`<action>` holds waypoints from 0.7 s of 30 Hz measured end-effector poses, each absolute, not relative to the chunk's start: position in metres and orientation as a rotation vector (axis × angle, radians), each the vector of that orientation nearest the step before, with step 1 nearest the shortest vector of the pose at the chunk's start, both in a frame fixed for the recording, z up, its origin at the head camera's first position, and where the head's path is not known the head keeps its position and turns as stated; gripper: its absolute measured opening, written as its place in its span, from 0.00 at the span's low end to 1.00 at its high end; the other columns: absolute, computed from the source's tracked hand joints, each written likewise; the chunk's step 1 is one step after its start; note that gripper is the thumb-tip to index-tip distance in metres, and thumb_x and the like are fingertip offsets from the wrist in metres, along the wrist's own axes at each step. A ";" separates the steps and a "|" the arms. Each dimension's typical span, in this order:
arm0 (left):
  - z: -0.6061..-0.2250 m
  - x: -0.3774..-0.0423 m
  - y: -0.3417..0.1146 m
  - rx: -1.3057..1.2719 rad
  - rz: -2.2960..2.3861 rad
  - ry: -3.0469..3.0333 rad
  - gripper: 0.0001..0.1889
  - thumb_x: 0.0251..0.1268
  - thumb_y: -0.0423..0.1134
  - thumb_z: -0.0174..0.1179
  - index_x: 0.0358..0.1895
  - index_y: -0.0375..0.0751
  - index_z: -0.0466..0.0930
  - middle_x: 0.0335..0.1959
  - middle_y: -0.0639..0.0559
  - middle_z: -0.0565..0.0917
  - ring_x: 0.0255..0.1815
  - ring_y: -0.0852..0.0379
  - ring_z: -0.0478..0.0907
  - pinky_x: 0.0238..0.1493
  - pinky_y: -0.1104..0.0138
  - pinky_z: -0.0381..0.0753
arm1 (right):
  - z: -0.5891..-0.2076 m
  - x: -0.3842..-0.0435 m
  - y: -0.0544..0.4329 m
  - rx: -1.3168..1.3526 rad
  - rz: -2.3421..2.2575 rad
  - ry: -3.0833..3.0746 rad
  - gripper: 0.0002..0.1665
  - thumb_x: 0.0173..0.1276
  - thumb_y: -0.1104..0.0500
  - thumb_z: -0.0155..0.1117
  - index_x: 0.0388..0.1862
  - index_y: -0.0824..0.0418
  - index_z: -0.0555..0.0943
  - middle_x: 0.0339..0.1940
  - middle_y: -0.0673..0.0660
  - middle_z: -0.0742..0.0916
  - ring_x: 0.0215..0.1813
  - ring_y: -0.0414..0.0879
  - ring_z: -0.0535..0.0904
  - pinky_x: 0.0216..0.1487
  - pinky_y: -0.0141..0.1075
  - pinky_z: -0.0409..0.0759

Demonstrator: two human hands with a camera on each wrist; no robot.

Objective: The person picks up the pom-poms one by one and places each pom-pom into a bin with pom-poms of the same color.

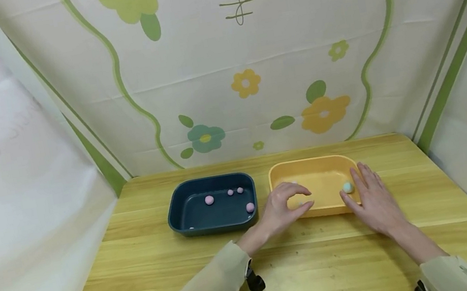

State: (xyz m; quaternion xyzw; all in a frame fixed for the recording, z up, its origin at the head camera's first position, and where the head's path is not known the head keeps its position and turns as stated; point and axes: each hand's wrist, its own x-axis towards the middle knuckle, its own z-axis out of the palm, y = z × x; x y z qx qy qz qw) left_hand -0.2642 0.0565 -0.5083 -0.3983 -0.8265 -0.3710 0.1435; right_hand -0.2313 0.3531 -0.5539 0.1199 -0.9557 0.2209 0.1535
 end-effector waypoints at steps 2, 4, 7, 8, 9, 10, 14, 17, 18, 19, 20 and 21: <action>-0.506 -0.262 0.053 -1.153 -1.061 -2.391 0.10 0.74 0.43 0.74 0.51 0.43 0.93 0.52 0.53 0.94 0.60 0.55 0.88 0.68 0.73 0.83 | -0.553 -0.232 0.353 0.345 0.630 -2.740 0.47 0.89 0.45 0.53 0.89 0.75 0.52 0.89 0.82 0.54 0.90 0.79 0.48 0.96 0.53 0.31; -0.503 -0.259 0.047 -1.131 -1.050 -2.417 0.10 0.75 0.44 0.74 0.52 0.45 0.92 0.53 0.53 0.94 0.62 0.56 0.87 0.68 0.73 0.83 | -0.553 -0.231 0.354 0.349 0.633 -2.742 0.47 0.89 0.46 0.52 0.89 0.75 0.52 0.89 0.82 0.54 0.90 0.78 0.47 0.95 0.53 0.30; -0.499 -0.255 0.037 -1.060 -1.037 -2.468 0.12 0.76 0.45 0.73 0.56 0.47 0.92 0.58 0.53 0.93 0.66 0.56 0.86 0.70 0.71 0.84 | -0.552 -0.231 0.354 0.358 0.644 -2.742 0.47 0.89 0.46 0.52 0.90 0.75 0.51 0.88 0.83 0.54 0.90 0.78 0.46 0.95 0.56 0.31; -0.499 -0.255 0.033 -1.039 -1.035 -2.480 0.13 0.76 0.46 0.72 0.57 0.47 0.92 0.60 0.53 0.92 0.67 0.56 0.86 0.70 0.70 0.84 | -0.551 -0.231 0.354 0.362 0.648 -2.745 0.48 0.89 0.46 0.52 0.90 0.75 0.50 0.88 0.83 0.54 0.91 0.78 0.46 0.95 0.57 0.31; -0.498 -0.254 0.029 -1.016 -1.035 -2.489 0.14 0.77 0.47 0.72 0.58 0.48 0.92 0.61 0.53 0.91 0.68 0.57 0.86 0.71 0.69 0.84 | -0.551 -0.231 0.355 0.364 0.647 -2.747 0.48 0.89 0.46 0.52 0.90 0.75 0.50 0.88 0.83 0.54 0.91 0.78 0.46 0.95 0.59 0.31; -0.497 -0.254 0.025 -0.994 -1.029 -2.492 0.15 0.77 0.47 0.71 0.60 0.49 0.91 0.63 0.53 0.91 0.68 0.57 0.85 0.71 0.69 0.84 | -0.550 -0.232 0.355 0.366 0.643 -2.749 0.48 0.89 0.46 0.52 0.90 0.75 0.50 0.88 0.83 0.55 0.90 0.79 0.46 0.94 0.61 0.32; -0.495 -0.254 0.006 -0.952 -1.026 -2.482 0.18 0.78 0.49 0.70 0.64 0.46 0.90 0.66 0.50 0.90 0.70 0.53 0.84 0.73 0.61 0.85 | -0.546 -0.233 0.357 0.357 0.614 -2.782 0.50 0.88 0.44 0.54 0.90 0.74 0.49 0.87 0.84 0.56 0.89 0.81 0.48 0.92 0.69 0.33; -0.491 -0.254 -0.010 -0.930 -0.976 -2.488 0.21 0.79 0.50 0.69 0.67 0.45 0.88 0.70 0.46 0.87 0.74 0.49 0.81 0.77 0.52 0.82 | -0.539 -0.234 0.358 0.329 0.600 -2.815 0.52 0.88 0.42 0.54 0.91 0.72 0.46 0.87 0.84 0.56 0.88 0.82 0.48 0.90 0.73 0.33; -0.489 -0.254 -0.016 -0.924 -0.953 -2.490 0.22 0.80 0.51 0.68 0.69 0.45 0.87 0.72 0.44 0.85 0.76 0.47 0.80 0.78 0.50 0.81 | -0.536 -0.234 0.358 0.320 0.597 -2.822 0.53 0.88 0.41 0.54 0.92 0.72 0.45 0.87 0.84 0.55 0.88 0.83 0.48 0.89 0.74 0.32; -0.488 -0.255 -0.023 -0.916 -0.931 -2.495 0.23 0.80 0.51 0.67 0.70 0.44 0.86 0.73 0.43 0.84 0.77 0.46 0.79 0.79 0.48 0.80 | -0.533 -0.235 0.359 0.314 0.591 -2.825 0.53 0.88 0.41 0.53 0.92 0.71 0.44 0.87 0.84 0.56 0.88 0.83 0.48 0.89 0.75 0.32; -0.486 -0.256 -0.029 -0.901 -0.909 -2.505 0.24 0.81 0.52 0.66 0.71 0.45 0.85 0.75 0.43 0.83 0.79 0.45 0.77 0.81 0.46 0.78 | -0.529 -0.236 0.358 0.309 0.585 -2.826 0.53 0.88 0.41 0.53 0.92 0.71 0.44 0.87 0.84 0.56 0.88 0.83 0.48 0.88 0.76 0.33; -0.485 -0.258 -0.036 -0.883 -0.886 -2.513 0.25 0.82 0.52 0.66 0.73 0.45 0.84 0.76 0.42 0.81 0.80 0.44 0.76 0.82 0.44 0.76 | -0.525 -0.237 0.358 0.307 0.580 -2.827 0.53 0.88 0.40 0.53 0.92 0.70 0.44 0.87 0.84 0.56 0.88 0.83 0.47 0.88 0.76 0.33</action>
